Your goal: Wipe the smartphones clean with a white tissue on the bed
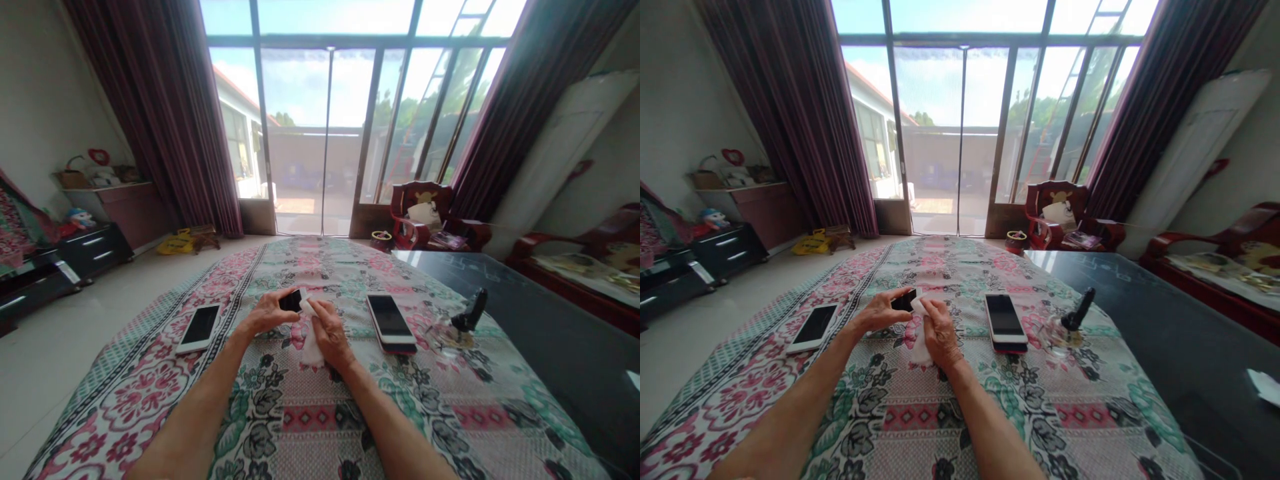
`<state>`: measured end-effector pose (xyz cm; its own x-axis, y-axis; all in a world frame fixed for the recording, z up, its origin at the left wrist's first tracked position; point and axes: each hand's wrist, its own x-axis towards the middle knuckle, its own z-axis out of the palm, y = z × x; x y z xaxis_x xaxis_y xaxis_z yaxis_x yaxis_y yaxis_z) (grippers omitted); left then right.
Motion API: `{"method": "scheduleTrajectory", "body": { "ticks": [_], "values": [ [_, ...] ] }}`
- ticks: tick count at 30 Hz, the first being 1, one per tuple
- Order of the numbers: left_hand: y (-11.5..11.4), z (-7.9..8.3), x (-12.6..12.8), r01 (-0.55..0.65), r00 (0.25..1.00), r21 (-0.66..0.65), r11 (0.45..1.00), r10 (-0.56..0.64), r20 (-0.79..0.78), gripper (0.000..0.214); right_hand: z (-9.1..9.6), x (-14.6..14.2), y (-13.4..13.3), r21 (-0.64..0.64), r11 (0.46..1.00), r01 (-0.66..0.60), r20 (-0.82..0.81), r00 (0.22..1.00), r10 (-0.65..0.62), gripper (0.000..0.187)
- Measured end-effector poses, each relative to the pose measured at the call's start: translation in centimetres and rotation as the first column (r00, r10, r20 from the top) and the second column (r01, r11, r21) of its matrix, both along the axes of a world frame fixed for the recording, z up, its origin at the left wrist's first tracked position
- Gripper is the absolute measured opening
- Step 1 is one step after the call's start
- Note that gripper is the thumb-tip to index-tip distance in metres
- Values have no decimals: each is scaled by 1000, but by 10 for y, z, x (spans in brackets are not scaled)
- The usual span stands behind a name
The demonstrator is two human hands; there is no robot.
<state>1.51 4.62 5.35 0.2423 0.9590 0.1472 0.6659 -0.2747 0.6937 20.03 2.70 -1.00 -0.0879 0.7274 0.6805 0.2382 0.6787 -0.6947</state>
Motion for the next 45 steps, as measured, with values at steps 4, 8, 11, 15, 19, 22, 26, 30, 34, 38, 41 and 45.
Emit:
{"method": "scheduleTrajectory", "body": {
  "ticks": [4,8,11,15,19,22,26,30,34,38,41,45],
  "values": [
    [1,-3,0,-10,1000,18,1000,10,-12,72,0,0,0,-38,999,-11,-27,1000,10,41],
    [-2,-2,7,66,998,27,997,-66,-26,71,-2,7,4,-108,994,-16,-80,997,7,38],
    [-9,4,15,196,981,30,980,-195,-16,65,-3,13,9,-157,988,-10,-113,994,-8,36],
    [-15,11,22,304,952,37,952,-305,10,57,-4,17,13,-163,987,5,-156,987,-31,34],
    [-11,5,20,217,976,24,976,-217,2,65,-3,16,13,-142,990,-9,-143,990,-12,34],
    [-2,-4,11,63,998,45,997,-62,-22,70,-2,11,8,-124,991,-40,-109,994,27,36],
    [6,-11,-2,-29,999,18,999,29,-16,68,1,3,1,-127,987,-93,-73,994,85,38],
    [3,-8,1,-7,1000,11,1000,7,-23,71,0,3,2,-180,980,-88,-116,991,67,38],
    [-8,-1,18,160,987,42,986,-159,-24,70,-1,14,12,-224,973,-47,-178,984,6,34],
    [-10,0,26,228,974,35,973,-228,-10,67,-3,20,16,-209,978,-15,-177,984,-22,34],
    [-5,-3,20,114,993,38,993,-113,-15,70,-3,16,13,-164,986,-26,-138,990,4,36],
    [1,-7,5,5,1000,43,999,-5,0,71,-1,5,5,-117,992,-54,-82,996,44,40]
  ]
}}
